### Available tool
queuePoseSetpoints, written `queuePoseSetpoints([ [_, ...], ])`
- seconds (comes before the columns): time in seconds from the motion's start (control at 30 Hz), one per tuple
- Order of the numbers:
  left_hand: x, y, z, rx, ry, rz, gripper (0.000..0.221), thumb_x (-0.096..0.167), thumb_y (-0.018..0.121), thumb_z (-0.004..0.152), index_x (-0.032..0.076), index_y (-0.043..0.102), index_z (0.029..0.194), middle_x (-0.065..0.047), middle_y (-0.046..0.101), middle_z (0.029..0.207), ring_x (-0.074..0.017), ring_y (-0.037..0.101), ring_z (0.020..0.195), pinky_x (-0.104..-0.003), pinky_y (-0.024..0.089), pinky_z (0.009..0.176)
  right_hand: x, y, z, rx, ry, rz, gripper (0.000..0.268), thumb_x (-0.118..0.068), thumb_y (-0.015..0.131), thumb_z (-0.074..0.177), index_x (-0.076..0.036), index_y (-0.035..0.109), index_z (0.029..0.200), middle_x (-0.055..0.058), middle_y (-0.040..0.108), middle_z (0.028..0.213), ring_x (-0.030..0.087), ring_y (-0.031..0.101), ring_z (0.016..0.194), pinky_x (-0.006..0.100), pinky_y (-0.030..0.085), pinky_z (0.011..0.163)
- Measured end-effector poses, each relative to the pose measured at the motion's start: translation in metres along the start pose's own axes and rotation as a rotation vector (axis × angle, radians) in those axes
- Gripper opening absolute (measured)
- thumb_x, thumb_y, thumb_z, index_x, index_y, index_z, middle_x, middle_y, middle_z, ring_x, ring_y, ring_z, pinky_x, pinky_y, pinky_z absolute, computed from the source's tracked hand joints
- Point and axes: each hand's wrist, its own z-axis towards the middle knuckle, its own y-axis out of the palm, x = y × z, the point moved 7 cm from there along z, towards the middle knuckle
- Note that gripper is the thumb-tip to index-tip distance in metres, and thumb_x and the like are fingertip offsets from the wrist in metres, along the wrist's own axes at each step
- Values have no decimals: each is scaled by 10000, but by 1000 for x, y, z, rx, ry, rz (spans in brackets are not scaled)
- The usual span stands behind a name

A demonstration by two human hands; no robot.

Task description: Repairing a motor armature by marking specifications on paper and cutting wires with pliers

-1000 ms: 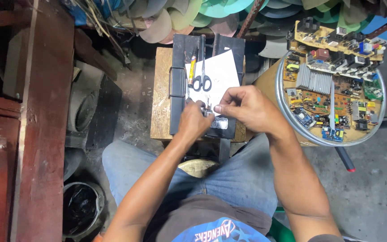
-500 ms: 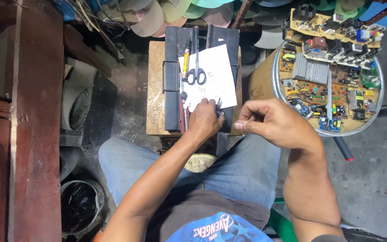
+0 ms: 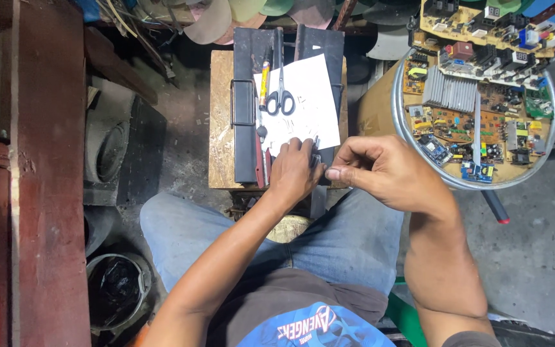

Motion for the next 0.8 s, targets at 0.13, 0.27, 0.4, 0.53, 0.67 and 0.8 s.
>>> queuePoseSetpoints([
  [0.13,15,-33,-12,200,87,-209,336,233,606,996,-8,648,1226,-171,617,1010,-365,664,943,-430,555,806,-8,-3,-1,8,-22,-40,133,-121,749,878,-67,748,757,72,674,526,155,544,534,302,461,517],
  [0.27,29,-59,-27,189,147,-941,357,275,431,1082,97,688,1254,-121,713,1017,-242,661,982,-399,550,873,-10,-4,-1,48,-62,-37,136,-158,759,880,-87,737,766,55,665,527,132,552,535,292,469,513],
  [0.4,44,-83,-39,98,159,-1267,176,142,599,1014,56,716,1113,-54,690,812,-95,580,818,-309,534,765,-18,-5,4,101,-117,-9,117,-163,752,886,-97,747,791,52,669,527,115,534,508,270,458,488],
  [0.53,45,-95,-55,99,120,-1322,137,131,624,1001,29,710,968,-50,646,700,-99,548,715,-292,508,675,-15,-5,6,100,-138,25,102,-158,748,894,-85,750,822,55,639,531,96,517,524,255,444,484],
  [0.67,45,-101,-68,88,59,-1375,120,121,665,974,15,714,948,-59,618,649,-105,567,651,-263,500,622,25,-7,8,59,-121,259,135,-164,712,928,-30,729,934,72,672,599,91,555,547,239,482,512],
  [0.8,38,-110,-71,184,-16,-1445,130,88,646,978,-21,699,930,-43,552,593,-76,503,595,-222,443,562,107,-8,23,97,49,572,294,-155,486,1067,51,683,1136,170,754,880,180,735,782,306,613,715],
])
